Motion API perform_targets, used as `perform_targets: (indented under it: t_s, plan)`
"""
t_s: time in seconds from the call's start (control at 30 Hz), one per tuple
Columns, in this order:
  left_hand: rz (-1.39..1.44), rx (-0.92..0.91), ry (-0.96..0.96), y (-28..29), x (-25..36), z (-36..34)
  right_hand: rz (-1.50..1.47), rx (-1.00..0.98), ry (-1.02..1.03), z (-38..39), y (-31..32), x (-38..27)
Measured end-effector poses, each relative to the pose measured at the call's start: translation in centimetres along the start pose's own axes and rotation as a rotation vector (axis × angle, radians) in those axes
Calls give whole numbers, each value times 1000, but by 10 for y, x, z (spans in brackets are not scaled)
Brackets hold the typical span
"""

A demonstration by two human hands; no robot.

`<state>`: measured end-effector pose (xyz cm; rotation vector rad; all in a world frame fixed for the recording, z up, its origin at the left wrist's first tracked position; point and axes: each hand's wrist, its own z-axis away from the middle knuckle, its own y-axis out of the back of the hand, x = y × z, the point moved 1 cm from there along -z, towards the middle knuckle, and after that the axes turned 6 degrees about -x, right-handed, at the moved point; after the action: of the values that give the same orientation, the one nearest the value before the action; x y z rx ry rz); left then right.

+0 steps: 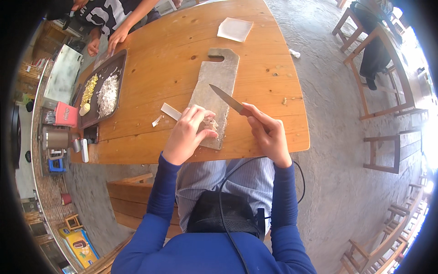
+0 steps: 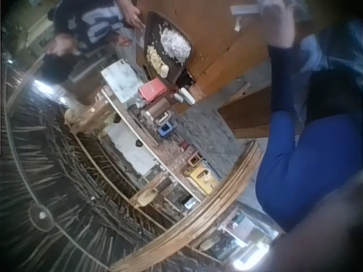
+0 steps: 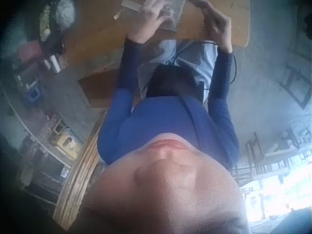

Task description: The person cuts a white plastic sheet into small triangular pieces using a knife on a wooden cutting board. They repeatedly pick up the plastic, cut it, and place the pieces into a tray.

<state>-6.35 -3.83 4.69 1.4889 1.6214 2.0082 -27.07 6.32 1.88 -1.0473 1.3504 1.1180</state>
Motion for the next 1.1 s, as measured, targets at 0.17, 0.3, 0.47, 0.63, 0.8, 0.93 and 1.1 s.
perform_targets:
  t_s: [0.17, 0.3, 0.47, 0.63, 0.8, 0.93, 1.1]
  plan:
    - [28, -81, 22, -1, 2, -3, -4, 8, -7, 1, 1, 1]
    - [34, -33, 7, -4, 6, -2, 9, 14, 3, 1, 0, 0]
    - [52, -42, 11, -3, 7, -1, -10, 15, -10, 1, 0, -1]
    - [92, -36, -8, -3, 7, -1, -13, 20, -11, 1, 0, 1]
    - [50, -59, -25, -4, 8, 2, -5, 19, -8, 1, 0, 2]
    - [51, -67, -21, -3, 9, 3, -17, 28, -23, 1, -1, 0]
    - [52, -37, -24, -4, 9, 6, -14, 25, -14, 1, -1, 1]
